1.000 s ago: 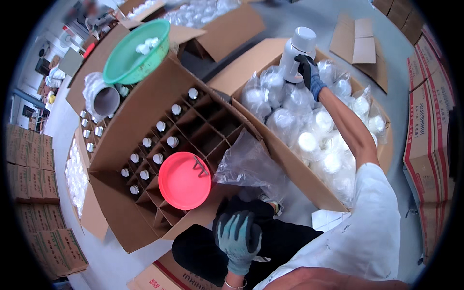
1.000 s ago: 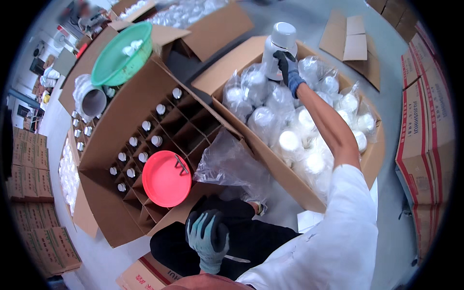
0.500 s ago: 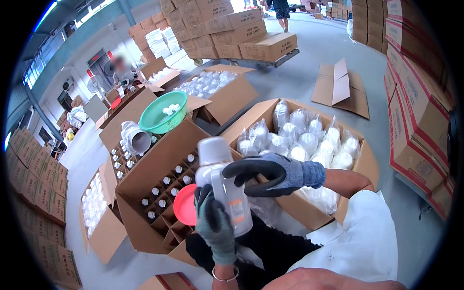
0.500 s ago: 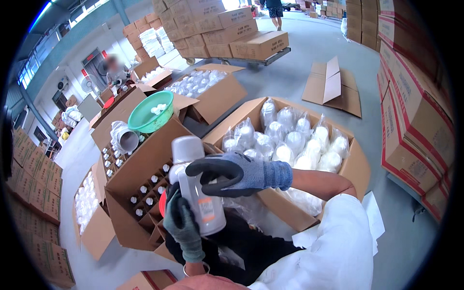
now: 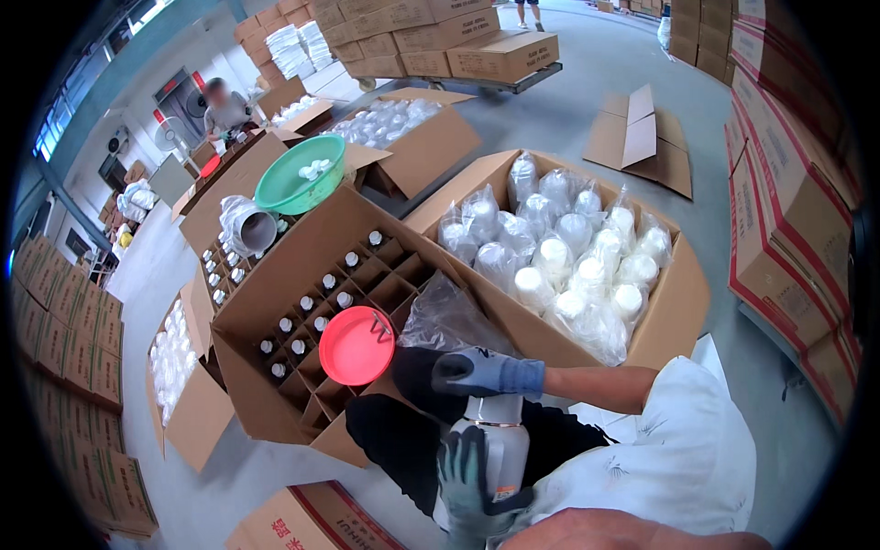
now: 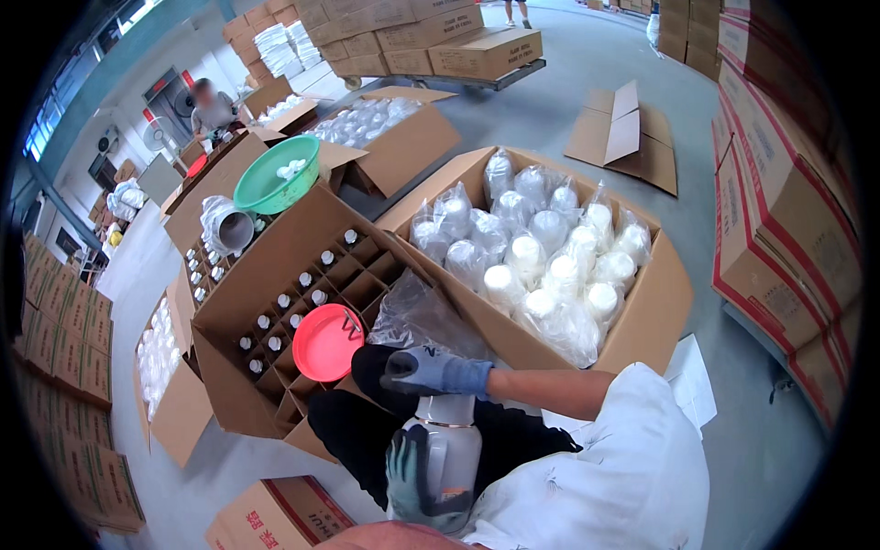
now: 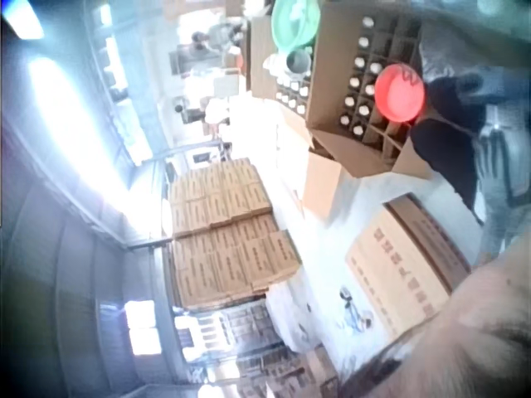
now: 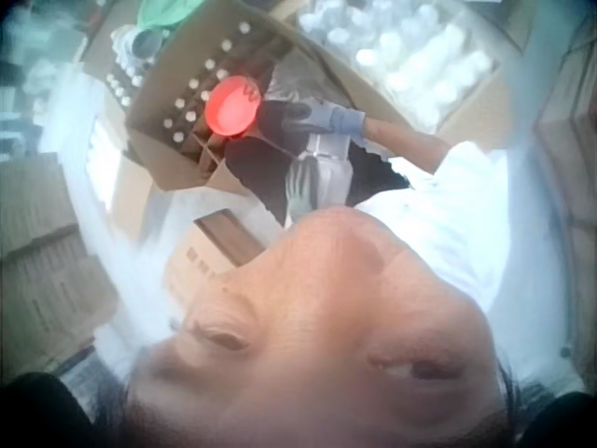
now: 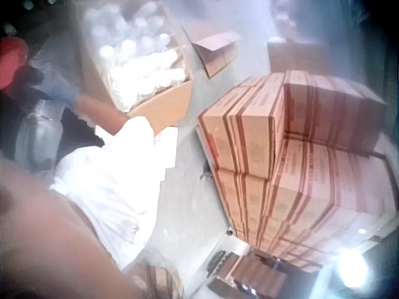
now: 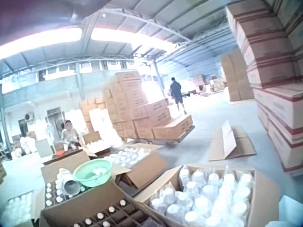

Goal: The person assembles insulated flasks by placing glass liners into outer plastic housings and securing them with threaded bottom caps.

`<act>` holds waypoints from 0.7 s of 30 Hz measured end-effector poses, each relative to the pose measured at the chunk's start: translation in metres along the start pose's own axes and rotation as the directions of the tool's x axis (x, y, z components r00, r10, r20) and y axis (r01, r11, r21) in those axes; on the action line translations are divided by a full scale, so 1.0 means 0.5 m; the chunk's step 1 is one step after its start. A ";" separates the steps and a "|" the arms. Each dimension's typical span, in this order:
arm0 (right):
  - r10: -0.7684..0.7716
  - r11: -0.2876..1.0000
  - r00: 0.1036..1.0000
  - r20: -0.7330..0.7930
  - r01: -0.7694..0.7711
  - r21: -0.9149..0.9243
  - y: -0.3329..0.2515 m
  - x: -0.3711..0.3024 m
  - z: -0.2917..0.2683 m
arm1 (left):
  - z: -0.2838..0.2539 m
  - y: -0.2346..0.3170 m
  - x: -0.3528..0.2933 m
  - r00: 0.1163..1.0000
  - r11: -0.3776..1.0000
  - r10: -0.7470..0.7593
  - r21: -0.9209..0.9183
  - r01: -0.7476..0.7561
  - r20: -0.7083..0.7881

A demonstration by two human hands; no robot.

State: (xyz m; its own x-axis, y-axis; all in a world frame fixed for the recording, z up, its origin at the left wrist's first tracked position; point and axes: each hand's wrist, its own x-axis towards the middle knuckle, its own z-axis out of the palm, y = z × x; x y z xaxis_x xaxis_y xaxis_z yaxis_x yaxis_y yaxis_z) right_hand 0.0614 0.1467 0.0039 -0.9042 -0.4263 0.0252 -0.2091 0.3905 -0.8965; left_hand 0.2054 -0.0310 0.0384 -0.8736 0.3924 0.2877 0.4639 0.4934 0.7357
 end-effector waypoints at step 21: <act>-0.410 0.600 0.813 0.414 -0.102 0.793 -0.155 0.094 -0.084 | -0.016 -0.194 -0.064 0.834 0.751 -0.537 -0.521 0.406 -0.124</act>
State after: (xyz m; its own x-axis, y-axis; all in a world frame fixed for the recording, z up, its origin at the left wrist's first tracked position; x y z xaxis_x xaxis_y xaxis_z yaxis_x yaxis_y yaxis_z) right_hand 0.0196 0.1309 0.0931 -0.4949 -0.8445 0.2048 0.2619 -0.3697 -0.8915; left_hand 0.1873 -0.0978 -0.0371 -0.9963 -0.0342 -0.0790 -0.0827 0.1258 0.9886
